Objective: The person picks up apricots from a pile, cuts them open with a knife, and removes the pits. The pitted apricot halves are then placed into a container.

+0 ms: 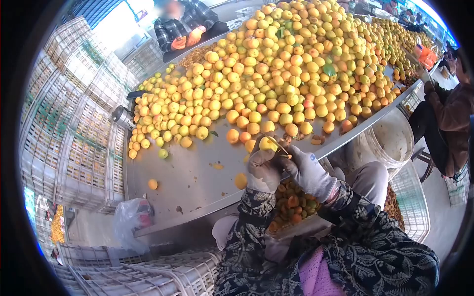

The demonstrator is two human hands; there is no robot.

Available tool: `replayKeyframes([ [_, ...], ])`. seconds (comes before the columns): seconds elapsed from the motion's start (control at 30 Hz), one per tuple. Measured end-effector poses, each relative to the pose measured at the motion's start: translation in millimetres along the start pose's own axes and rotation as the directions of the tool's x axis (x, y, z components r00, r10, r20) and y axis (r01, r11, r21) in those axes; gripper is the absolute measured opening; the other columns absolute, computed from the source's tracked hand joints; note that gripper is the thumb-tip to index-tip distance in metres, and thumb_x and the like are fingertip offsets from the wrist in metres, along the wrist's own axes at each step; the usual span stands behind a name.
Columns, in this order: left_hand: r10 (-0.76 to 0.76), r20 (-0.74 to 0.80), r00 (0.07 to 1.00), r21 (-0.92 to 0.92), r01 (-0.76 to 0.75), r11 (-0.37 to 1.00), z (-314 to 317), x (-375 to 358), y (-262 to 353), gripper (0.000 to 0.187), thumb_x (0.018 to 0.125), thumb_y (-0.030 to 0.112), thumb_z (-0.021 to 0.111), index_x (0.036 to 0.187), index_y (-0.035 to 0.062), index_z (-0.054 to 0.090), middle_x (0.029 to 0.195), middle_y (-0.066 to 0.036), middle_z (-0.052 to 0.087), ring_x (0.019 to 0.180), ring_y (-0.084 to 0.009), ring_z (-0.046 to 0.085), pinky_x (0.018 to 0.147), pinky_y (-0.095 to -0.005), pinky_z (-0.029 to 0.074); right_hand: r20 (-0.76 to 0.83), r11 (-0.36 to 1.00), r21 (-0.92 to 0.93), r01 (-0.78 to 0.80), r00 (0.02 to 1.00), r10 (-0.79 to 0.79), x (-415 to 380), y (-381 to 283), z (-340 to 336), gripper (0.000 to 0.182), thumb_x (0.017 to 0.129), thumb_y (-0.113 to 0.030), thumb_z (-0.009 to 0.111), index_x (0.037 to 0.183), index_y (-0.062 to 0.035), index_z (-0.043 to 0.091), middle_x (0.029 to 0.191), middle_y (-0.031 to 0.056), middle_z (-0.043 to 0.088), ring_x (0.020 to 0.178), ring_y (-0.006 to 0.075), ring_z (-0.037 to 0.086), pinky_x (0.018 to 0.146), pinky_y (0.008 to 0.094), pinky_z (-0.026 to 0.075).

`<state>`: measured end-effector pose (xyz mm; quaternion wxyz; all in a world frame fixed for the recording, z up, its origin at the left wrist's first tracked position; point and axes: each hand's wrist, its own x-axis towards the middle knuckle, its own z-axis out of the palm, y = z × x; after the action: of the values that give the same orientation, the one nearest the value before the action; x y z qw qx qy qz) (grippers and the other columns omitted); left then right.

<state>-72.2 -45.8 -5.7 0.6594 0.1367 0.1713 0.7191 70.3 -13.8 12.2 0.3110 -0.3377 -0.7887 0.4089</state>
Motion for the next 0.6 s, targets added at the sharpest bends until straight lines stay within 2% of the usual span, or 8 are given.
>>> replayKeyframes([
  [0.1, 0.017, -0.009, 1.000, -0.019, -0.017, 1.000, -6, 2, -5, 0.041, 0.074, 0.007, 0.053, 0.115, 0.0008, 0.052, 0.106, -0.013, 0.061, 0.098, -0.0274, 0.059, 0.088, -0.0398, 0.049, -0.024, 1.000, -0.018, 0.003, 1.000, -0.003, 0, 5, 6, 0.049, 0.096, -0.032, 0.050, 0.137, -0.0056, 0.045, 0.088, 0.0261, 0.065, 0.087, 0.0434, 0.063, 0.072, 0.0470, 0.049],
  [0.23, 0.072, -0.017, 0.997, -0.021, -0.072, 0.997, -15, 7, -16, 0.039, 0.074, 0.007, 0.052, 0.113, 0.0008, 0.052, 0.105, -0.012, 0.061, 0.097, -0.0257, 0.059, 0.087, -0.0380, 0.049, 0.025, 0.984, -0.100, -0.147, 0.988, 0.150, 3, 3, 11, 0.052, 0.095, -0.035, 0.051, 0.136, -0.0036, 0.045, 0.090, 0.0263, 0.066, 0.088, 0.0432, 0.064, 0.073, 0.0466, 0.050],
  [0.33, 0.087, -0.058, 0.995, 0.153, -0.077, 0.985, -11, 11, -10, 0.040, 0.072, 0.005, 0.050, 0.112, 0.0014, 0.052, 0.104, -0.012, 0.061, 0.096, -0.0241, 0.058, 0.088, -0.0350, 0.048, 0.004, 0.986, -0.030, -0.167, 0.986, 0.167, 7, 2, 11, 0.052, 0.095, -0.037, 0.051, 0.132, -0.0011, 0.047, 0.090, 0.0262, 0.066, 0.089, 0.0430, 0.064, 0.073, 0.0450, 0.050],
  [0.4, 0.021, 0.101, 0.995, 0.075, -0.028, 0.997, -3, 6, -5, 0.030, 0.087, 0.010, 0.052, 0.116, 0.0021, 0.053, 0.109, -0.010, 0.059, 0.100, -0.0234, 0.057, 0.084, -0.0369, 0.050, -0.007, 0.988, 0.037, -0.152, 0.988, 0.153, 7, 5, 8, 0.052, 0.095, -0.038, 0.051, 0.130, 0.0004, 0.049, 0.089, 0.0260, 0.066, 0.089, 0.0430, 0.064, 0.074, 0.0441, 0.050],
  [0.43, 0.013, 0.103, 0.995, 0.074, -0.021, 0.997, 1, 4, -6, 0.030, 0.087, 0.010, 0.052, 0.116, 0.0021, 0.053, 0.109, -0.010, 0.059, 0.100, -0.0234, 0.057, 0.084, -0.0369, 0.050, -0.012, 0.995, 0.062, -0.080, 0.997, 0.081, 7, 11, 5, 0.049, 0.095, -0.036, 0.052, 0.127, 0.0015, 0.050, 0.088, 0.0255, 0.066, 0.088, 0.0412, 0.065, 0.073, 0.0422, 0.051],
  [0.5, -0.016, 0.037, 0.999, -0.106, 0.020, 0.994, 10, 5, -8, 0.036, 0.095, 0.025, 0.054, 0.123, 0.0026, 0.051, 0.113, -0.011, 0.060, 0.101, -0.0232, 0.058, 0.079, -0.0355, 0.052, -0.024, 0.997, 0.081, -0.003, 1.000, 0.005, 8, 16, -1, 0.047, 0.095, -0.033, 0.053, 0.125, 0.0025, 0.052, 0.088, 0.0251, 0.067, 0.087, 0.0394, 0.066, 0.073, 0.0403, 0.051],
  [0.53, -0.014, 0.080, 0.997, -0.043, 0.017, 0.999, 7, 9, -10, 0.048, 0.097, 0.037, 0.054, 0.129, 0.0029, 0.048, 0.114, -0.011, 0.060, 0.102, -0.0233, 0.058, 0.080, -0.0355, 0.052, -0.066, 0.992, 0.130, 0.008, 0.998, 0.001, 7, 12, -3, 0.044, 0.095, -0.030, 0.055, 0.124, 0.0032, 0.052, 0.088, 0.0247, 0.067, 0.086, 0.0370, 0.067, 0.072, 0.0390, 0.051],
  [0.6, 0.000, 0.083, 0.997, 0.065, -0.005, 0.998, 0, 5, -10, 0.048, 0.095, 0.037, 0.057, 0.128, 0.0026, 0.049, 0.114, -0.011, 0.061, 0.101, -0.0230, 0.059, 0.081, -0.0350, 0.052, -0.034, 0.990, 0.127, -0.055, 0.998, 0.060, 3, 0, -13, 0.039, 0.093, -0.022, 0.057, 0.122, 0.0046, 0.052, 0.086, 0.0236, 0.067, 0.083, 0.0306, 0.068, 0.071, 0.0362, 0.051],
])
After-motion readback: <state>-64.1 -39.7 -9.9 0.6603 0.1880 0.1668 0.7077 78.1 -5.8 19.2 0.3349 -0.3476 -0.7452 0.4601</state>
